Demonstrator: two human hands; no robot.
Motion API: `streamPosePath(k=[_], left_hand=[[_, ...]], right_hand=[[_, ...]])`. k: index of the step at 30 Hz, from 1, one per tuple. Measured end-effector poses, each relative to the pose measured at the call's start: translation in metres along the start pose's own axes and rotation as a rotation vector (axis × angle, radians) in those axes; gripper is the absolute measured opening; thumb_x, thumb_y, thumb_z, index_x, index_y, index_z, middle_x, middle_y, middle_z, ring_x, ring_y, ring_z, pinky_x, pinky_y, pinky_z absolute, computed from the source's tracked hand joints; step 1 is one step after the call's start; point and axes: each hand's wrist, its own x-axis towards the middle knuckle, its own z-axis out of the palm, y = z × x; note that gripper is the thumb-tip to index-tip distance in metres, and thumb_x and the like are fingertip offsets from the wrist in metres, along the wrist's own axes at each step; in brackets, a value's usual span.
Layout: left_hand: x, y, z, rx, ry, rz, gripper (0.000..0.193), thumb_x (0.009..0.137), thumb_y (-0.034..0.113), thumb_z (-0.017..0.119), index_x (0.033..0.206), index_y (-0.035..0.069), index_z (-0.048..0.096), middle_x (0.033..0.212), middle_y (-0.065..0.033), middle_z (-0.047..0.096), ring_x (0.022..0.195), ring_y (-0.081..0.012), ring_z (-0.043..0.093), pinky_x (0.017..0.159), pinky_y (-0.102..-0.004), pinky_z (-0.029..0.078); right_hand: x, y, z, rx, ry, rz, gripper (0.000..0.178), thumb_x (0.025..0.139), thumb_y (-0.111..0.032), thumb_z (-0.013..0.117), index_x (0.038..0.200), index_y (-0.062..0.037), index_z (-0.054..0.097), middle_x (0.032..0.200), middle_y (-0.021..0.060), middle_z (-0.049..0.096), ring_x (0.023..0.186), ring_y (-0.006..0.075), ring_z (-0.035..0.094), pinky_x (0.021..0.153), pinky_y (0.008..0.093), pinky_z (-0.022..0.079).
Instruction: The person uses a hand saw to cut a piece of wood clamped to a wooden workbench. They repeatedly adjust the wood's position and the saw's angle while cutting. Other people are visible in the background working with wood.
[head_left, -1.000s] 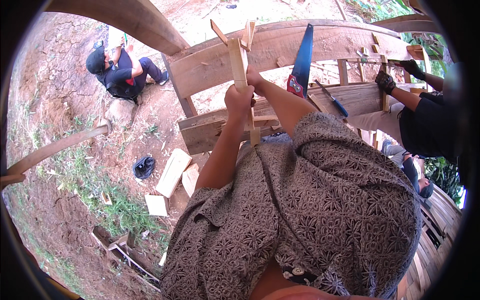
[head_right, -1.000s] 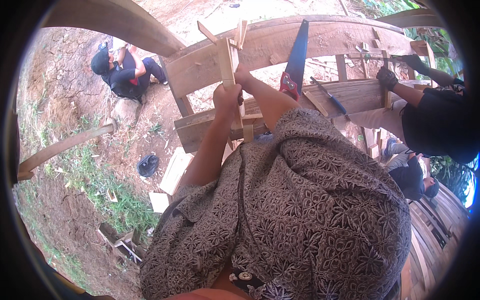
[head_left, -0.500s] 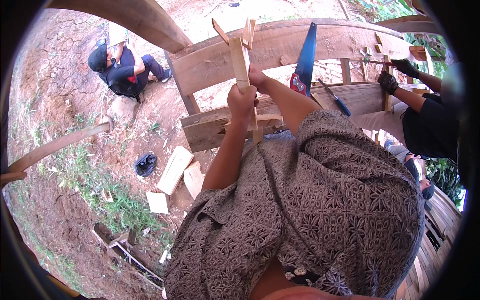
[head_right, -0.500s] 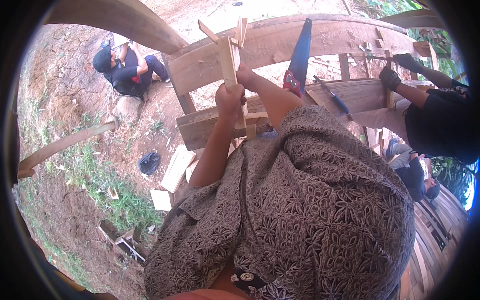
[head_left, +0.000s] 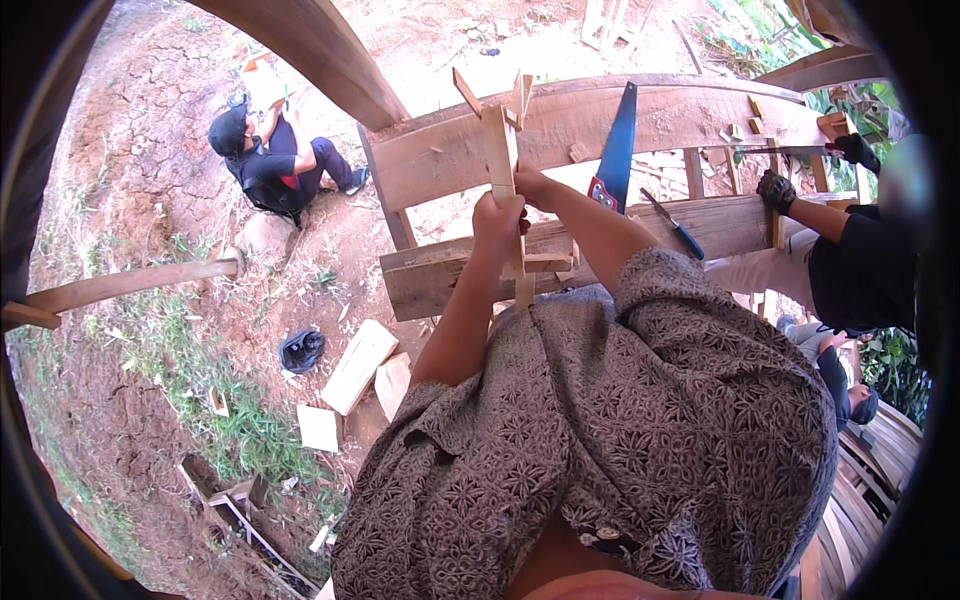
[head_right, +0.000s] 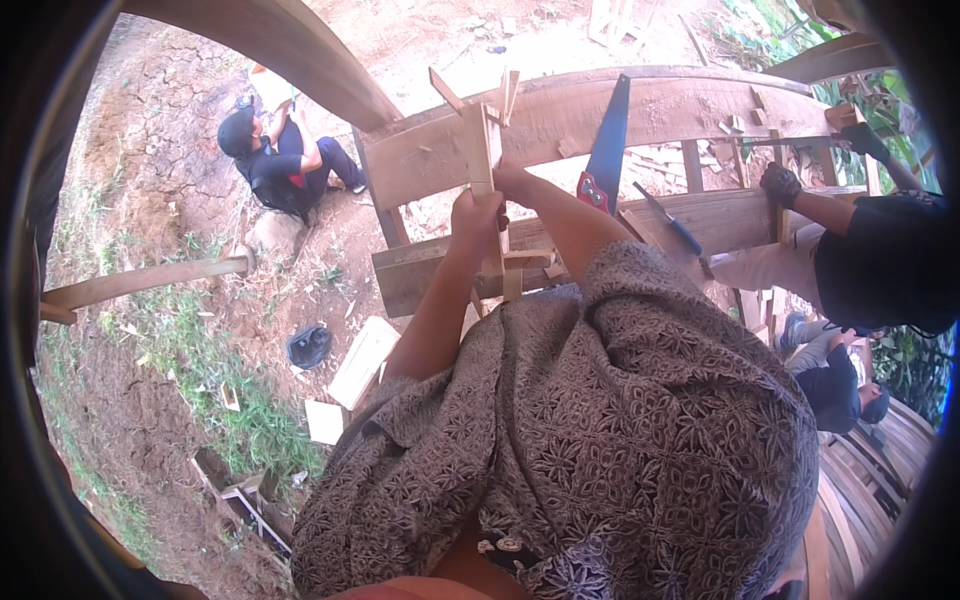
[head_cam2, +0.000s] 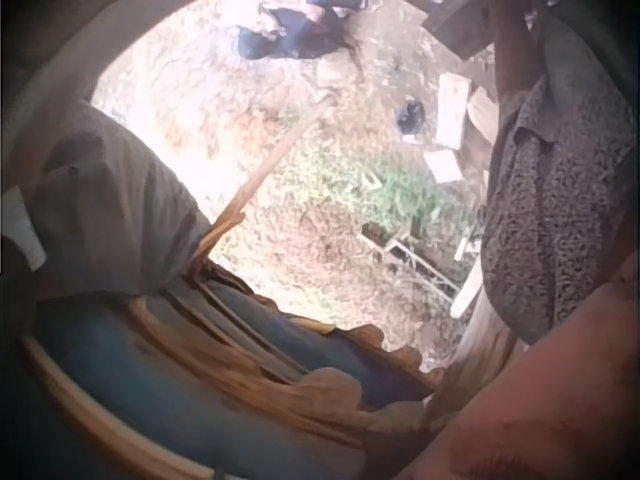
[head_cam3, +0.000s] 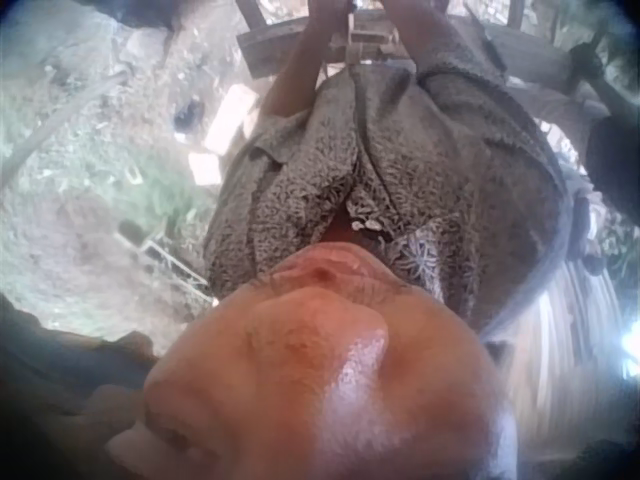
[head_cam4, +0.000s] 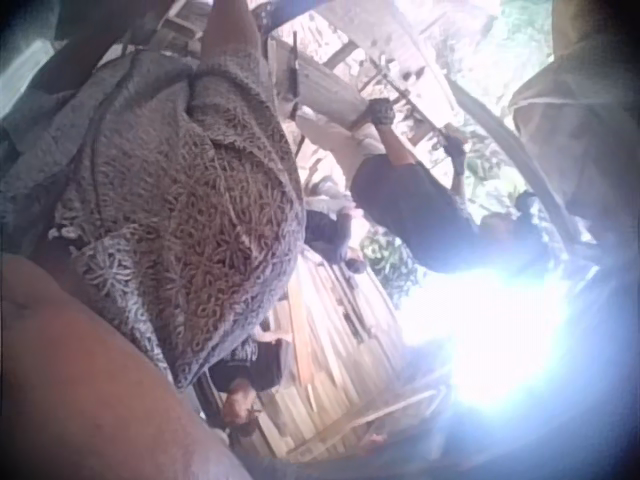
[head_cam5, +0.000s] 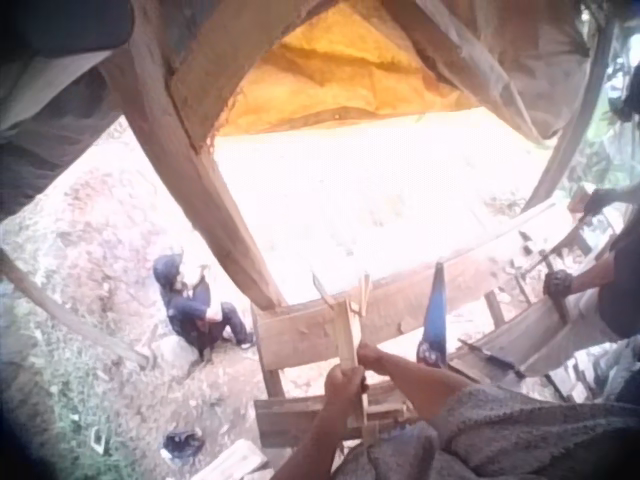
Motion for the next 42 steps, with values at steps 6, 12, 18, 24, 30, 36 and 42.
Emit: streamPosePath(k=[6,12,18,24,30,36,42], left_hand=[[0.014,0.013,-0.041,-0.243,-0.33,-0.172,0.057,0.099,0.056,0.061,0.114,0.0,0.063,0.076,-0.0102,0.067,0.068,-0.0227,0.071,0.062,-0.0368,0.061],[0.023,0.043,-0.018,-0.13,-0.214,-0.213,0.066,0.101,0.067,0.046,0.11,0.003,0.062,0.082,-0.0118,0.069,0.074,-0.0235,0.07,0.072,-0.0387,0.061],[0.017,0.031,-0.001,0.011,-0.063,-0.154,0.065,0.101,0.064,0.05,0.1,0.0,0.064,0.079,-0.0116,0.068,0.067,-0.0225,0.068,0.065,-0.0352,0.057],[0.013,0.031,-0.002,0.11,-0.031,-0.124,0.059,0.104,0.056,0.049,0.11,-0.001,0.062,0.086,-0.0123,0.068,0.072,-0.0215,0.068,0.067,-0.0351,0.056],[0.02,0.018,-0.017,0.073,-0.057,-0.018,0.042,0.104,0.036,0.057,0.123,-0.002,0.057,0.092,-0.0119,0.066,0.083,-0.0208,0.068,0.076,-0.0376,0.056],[0.018,0.004,-0.024,0.489,-0.008,0.223,0.058,0.094,0.033,0.07,0.133,-0.005,0.051,0.114,-0.0182,0.062,0.115,-0.0288,0.061,0.102,-0.0446,0.047],[-0.039,-0.007,-0.018,1.012,0.194,0.254,0.089,0.085,0.035,0.077,0.151,-0.007,0.036,0.136,-0.0261,0.051,0.129,-0.0396,0.051,0.11,-0.0469,0.042]], right_hand=[[-0.024,-0.012,0.011,0.325,-0.011,0.089,0.079,0.097,-0.078,0.037,0.133,-0.01,0.056,0.113,0.0102,0.067,0.097,0.0176,0.068,0.079,0.0329,0.056],[-0.025,-0.022,0.033,0.413,0.16,0.157,0.083,0.098,-0.076,0.033,0.125,-0.0064,0.068,0.111,0.0169,0.071,0.098,0.0301,0.071,0.083,0.0449,0.056],[0.013,0.003,0.033,0.111,0.58,0.183,0.097,0.094,-0.084,0.026,0.099,-0.0014,0.076,0.081,0.0166,0.072,0.06,0.026,0.067,0.054,0.0413,0.05],[0.02,0.006,0.028,-0.061,0.543,0.076,0.096,0.096,-0.077,0.025,0.13,0.0033,0.066,0.129,0.0326,0.064,0.132,0.0413,0.056,0.109,0.0464,0.04],[0.003,0.007,-0.019,-0.263,0.201,0.048,0.068,0.096,-0.062,0.052,0.114,-0.0008,0.074,0.107,0.0249,0.073,0.103,0.0377,0.071,0.092,0.0426,0.054],[-0.077,0.075,-0.125,-1.005,0.405,-0.153,0.04,0.085,-0.042,0.075,0.101,-0.0062,0.076,0.093,0.018,0.075,0.089,0.0344,0.073,0.082,0.0453,0.057],[-0.155,0.115,-0.127,-1.103,0.457,-0.353,0.048,0.078,-0.034,0.084,0.115,-0.0081,0.069,0.107,0.0162,0.069,0.105,0.0337,0.066,0.091,0.0445,0.053]])
